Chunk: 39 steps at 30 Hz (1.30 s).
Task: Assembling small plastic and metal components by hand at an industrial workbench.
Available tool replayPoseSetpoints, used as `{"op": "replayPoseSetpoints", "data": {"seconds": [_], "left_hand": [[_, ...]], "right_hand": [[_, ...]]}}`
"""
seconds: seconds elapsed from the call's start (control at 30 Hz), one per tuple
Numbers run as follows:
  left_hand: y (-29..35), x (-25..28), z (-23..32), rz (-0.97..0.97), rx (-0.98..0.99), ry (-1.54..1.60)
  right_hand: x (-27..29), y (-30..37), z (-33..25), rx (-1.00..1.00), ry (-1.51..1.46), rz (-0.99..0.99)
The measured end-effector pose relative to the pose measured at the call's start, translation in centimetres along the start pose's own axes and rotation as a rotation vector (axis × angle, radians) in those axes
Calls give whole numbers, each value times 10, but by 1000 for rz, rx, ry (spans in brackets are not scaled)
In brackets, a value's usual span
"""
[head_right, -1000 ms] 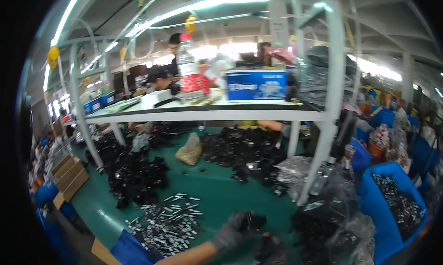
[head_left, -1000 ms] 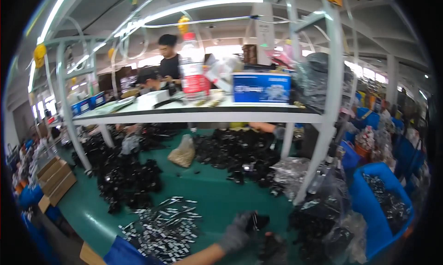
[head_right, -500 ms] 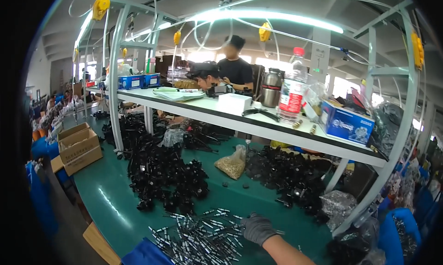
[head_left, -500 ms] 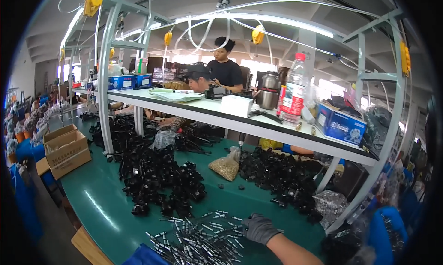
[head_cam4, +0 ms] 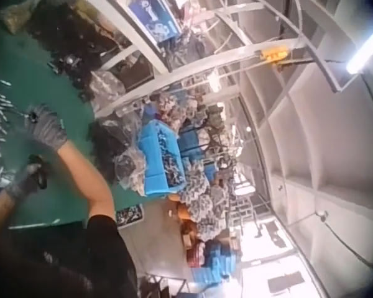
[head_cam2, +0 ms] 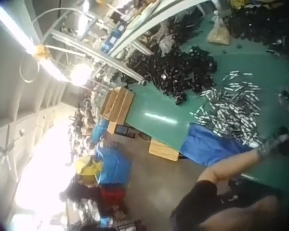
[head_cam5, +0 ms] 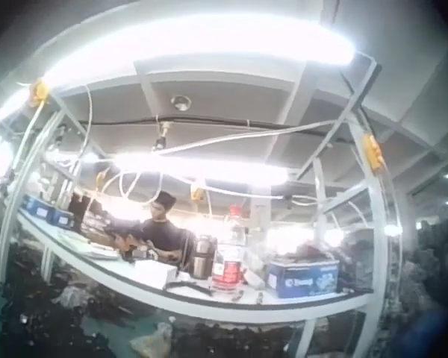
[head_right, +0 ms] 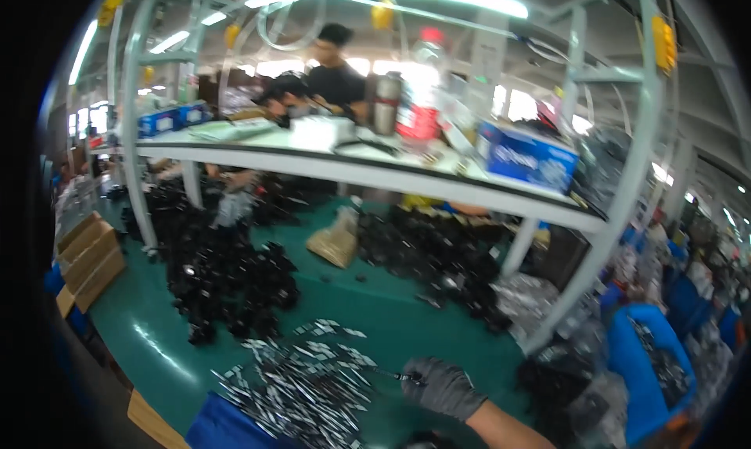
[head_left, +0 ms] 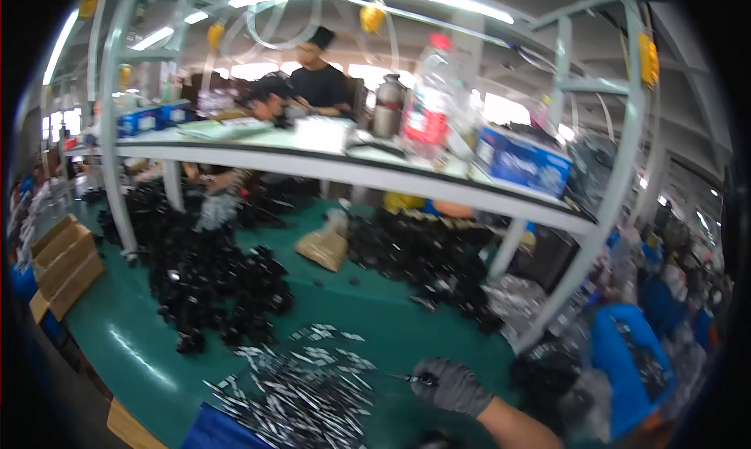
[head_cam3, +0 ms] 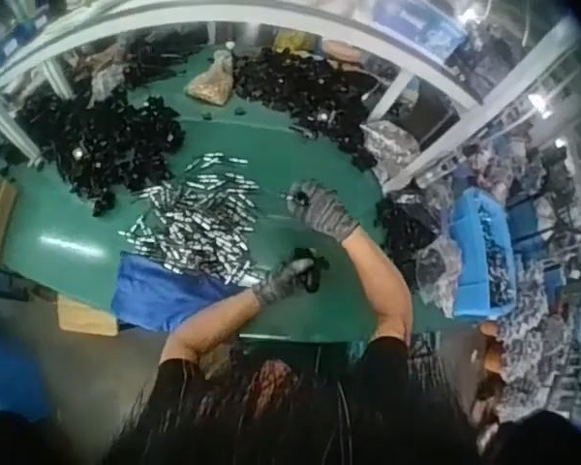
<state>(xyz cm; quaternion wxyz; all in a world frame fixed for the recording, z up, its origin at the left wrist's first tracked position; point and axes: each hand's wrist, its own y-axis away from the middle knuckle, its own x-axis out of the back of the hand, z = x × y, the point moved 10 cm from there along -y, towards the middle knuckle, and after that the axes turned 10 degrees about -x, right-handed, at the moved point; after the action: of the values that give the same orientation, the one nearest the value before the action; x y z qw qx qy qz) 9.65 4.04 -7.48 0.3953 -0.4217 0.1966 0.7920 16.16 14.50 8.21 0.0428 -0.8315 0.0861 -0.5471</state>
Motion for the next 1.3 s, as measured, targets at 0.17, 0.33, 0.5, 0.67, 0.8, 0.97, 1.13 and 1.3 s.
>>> {"op": "replayPoseSetpoints", "data": {"seconds": [0.17, 0.33, 0.5, 0.67, 0.8, 0.97, 1.13, 1.3], "left_hand": [[0, -29, 21, -310, -350, -776], [1, -53, -21, -322, -69, -640], [2, -49, -63, -429, -55, -788], [17, -32, -78, -270, 127, -374], [15, -74, -34, -317, -136, -333], [16, -73, -31, -402, -287, -597], [19, -88, -23, -555, -525, -845], [25, -105, -9, -605, -701, -1093]], "right_hand": [[85, 139, 2, 160, 91, 140], [94, 192, 8, 174, 309, 7], [60, 204, -6, 256, 567, -110], [94, 216, 48, -129, -404, 177], [-10, 319, 189, -935, -1329, 360], [78, 310, 176, -216, -1442, 842], [67, 301, 209, -163, -1559, 817], [64, 298, 211, -163, -1561, 840]]}}
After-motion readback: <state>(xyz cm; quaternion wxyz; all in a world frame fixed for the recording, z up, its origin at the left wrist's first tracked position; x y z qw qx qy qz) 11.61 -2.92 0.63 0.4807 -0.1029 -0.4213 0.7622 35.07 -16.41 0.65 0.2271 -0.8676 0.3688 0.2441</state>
